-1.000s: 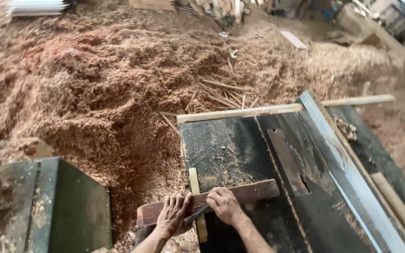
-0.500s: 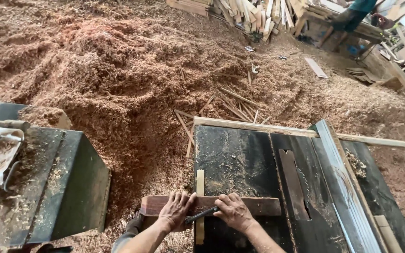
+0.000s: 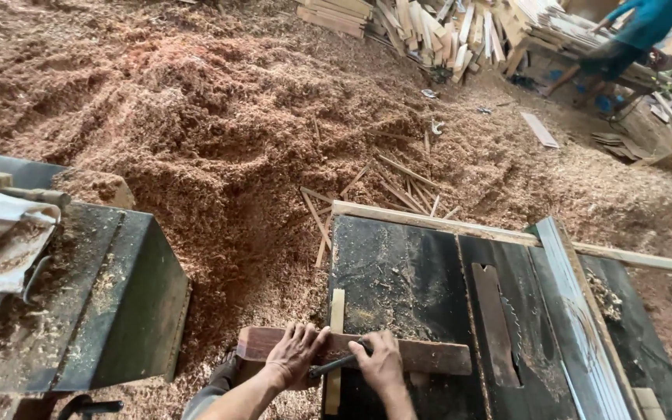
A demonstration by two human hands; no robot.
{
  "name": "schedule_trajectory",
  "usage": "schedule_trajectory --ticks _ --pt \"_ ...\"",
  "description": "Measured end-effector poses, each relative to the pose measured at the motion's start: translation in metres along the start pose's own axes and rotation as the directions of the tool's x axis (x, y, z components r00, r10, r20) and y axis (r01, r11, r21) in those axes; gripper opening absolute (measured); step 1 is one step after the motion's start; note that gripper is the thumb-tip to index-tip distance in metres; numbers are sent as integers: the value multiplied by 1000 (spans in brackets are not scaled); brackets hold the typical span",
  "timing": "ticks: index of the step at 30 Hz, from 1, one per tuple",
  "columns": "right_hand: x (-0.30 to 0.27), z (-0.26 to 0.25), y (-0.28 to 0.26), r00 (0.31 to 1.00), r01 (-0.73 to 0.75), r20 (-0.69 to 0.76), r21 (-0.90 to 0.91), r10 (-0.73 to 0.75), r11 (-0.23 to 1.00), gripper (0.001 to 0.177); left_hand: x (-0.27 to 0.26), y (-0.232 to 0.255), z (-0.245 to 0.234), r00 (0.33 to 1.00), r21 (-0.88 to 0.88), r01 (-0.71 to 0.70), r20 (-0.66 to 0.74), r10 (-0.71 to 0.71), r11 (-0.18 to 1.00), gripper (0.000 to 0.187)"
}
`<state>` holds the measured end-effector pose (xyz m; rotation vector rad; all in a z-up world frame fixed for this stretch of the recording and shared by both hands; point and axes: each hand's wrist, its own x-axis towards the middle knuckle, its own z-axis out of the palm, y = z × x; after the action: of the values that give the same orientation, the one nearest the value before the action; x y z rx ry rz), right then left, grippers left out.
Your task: Adjusting the fence of a table saw and measuring wood pieces using a tape measure and square in a workshop.
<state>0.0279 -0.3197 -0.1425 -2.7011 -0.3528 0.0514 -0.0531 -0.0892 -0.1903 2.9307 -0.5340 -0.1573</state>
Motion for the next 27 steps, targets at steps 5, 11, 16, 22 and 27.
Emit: schedule_trajectory --ticks 5,11,16,22,27 --pt "38 -59 -40 757 -245 647 413 -93 877 37 -1 2 -2 998 13 6 -63 -5 1000 124" --pt "48 -36 -25 496 -526 834 509 -241 681 32 0 1 10 996 -42 9 -90 -13 999 122" --pt "30 -22 -21 744 -521 660 671 -105 528 17 -7 5 -4 993 -71 -5 -115 -3 997 112" --pt "17 74 -1 880 -39 -101 959 464 282 14 -5 5 -7 997 -57 13 -70 -17 998 103" --pt "14 67 -15 811 -9 -408 708 420 706 19 -1 -3 -1 996 4 28 -85 -27 1000 99"
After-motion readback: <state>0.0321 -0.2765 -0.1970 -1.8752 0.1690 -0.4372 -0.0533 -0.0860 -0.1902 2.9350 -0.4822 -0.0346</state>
